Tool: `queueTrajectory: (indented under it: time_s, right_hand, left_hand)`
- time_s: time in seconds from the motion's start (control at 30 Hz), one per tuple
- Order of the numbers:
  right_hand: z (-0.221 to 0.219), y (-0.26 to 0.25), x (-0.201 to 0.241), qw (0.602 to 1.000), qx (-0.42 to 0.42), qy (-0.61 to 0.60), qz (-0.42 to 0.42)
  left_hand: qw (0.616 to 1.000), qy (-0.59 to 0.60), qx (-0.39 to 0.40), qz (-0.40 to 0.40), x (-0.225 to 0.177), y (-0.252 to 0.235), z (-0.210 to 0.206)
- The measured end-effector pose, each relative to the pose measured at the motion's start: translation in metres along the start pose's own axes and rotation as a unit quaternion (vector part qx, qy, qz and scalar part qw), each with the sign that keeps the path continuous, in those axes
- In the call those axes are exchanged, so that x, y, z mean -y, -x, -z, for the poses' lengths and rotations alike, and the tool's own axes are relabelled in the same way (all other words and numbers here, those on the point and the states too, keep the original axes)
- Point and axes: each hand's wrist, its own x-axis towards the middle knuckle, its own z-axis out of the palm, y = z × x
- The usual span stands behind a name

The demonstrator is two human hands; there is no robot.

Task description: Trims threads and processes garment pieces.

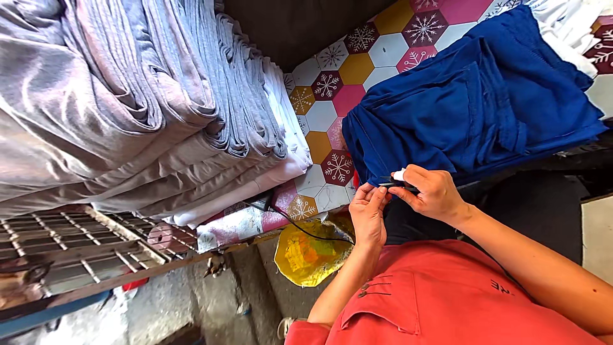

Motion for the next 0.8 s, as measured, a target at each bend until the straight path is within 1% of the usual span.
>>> queueTrajectory:
  time_s: [0.2,0.3,0.4,0.47,0.53,0.6,0.67,0.73,0.77,0.8]
  right_hand:
    - [-0.002,0.001,0.001,0.999,-0.033,0.006,0.007]
    - [-0.002,0.003,0.0,0.999,-0.039,-0.008,-0.005]
    - [0.001,0.005,-0.006,0.999,-0.007,-0.011,-0.035]
    - [0.003,0.005,-0.01,0.998,0.027,0.009,-0.048]
    - [0.002,0.008,-0.014,0.997,0.047,0.018,-0.058]
    - [0.002,0.01,-0.018,0.996,0.058,0.019,-0.072]
    - [0.002,0.012,-0.019,0.995,0.062,0.019,-0.08]
    - [0.001,0.013,-0.02,0.995,0.057,0.014,-0.085]
    - [0.0,0.014,-0.021,0.994,0.054,0.008,-0.091]
    - [0.0,0.014,-0.022,0.993,0.054,-0.003,-0.101]
  left_hand:
    - [1.0,-0.014,0.002,0.001,0.0,0.0,0.0]
    - [1.0,0.002,0.005,0.009,0.002,-0.002,0.001]
    - [0.999,0.01,0.024,0.03,0.002,-0.006,0.005]
    - [0.998,-0.037,0.015,0.05,0.0,-0.011,0.007]
    - [0.993,-0.108,0.002,0.053,-0.001,-0.019,0.019]
    - [0.992,-0.118,-0.033,0.02,-0.001,-0.026,0.038]
    - [0.991,-0.054,-0.117,-0.022,-0.007,-0.032,0.058]
    - [0.981,0.002,-0.192,-0.04,-0.014,-0.037,0.075]
    - [0.978,-0.008,-0.205,-0.036,-0.016,-0.035,0.08]
    - [0.981,-0.051,-0.183,-0.027,-0.015,-0.03,0.081]
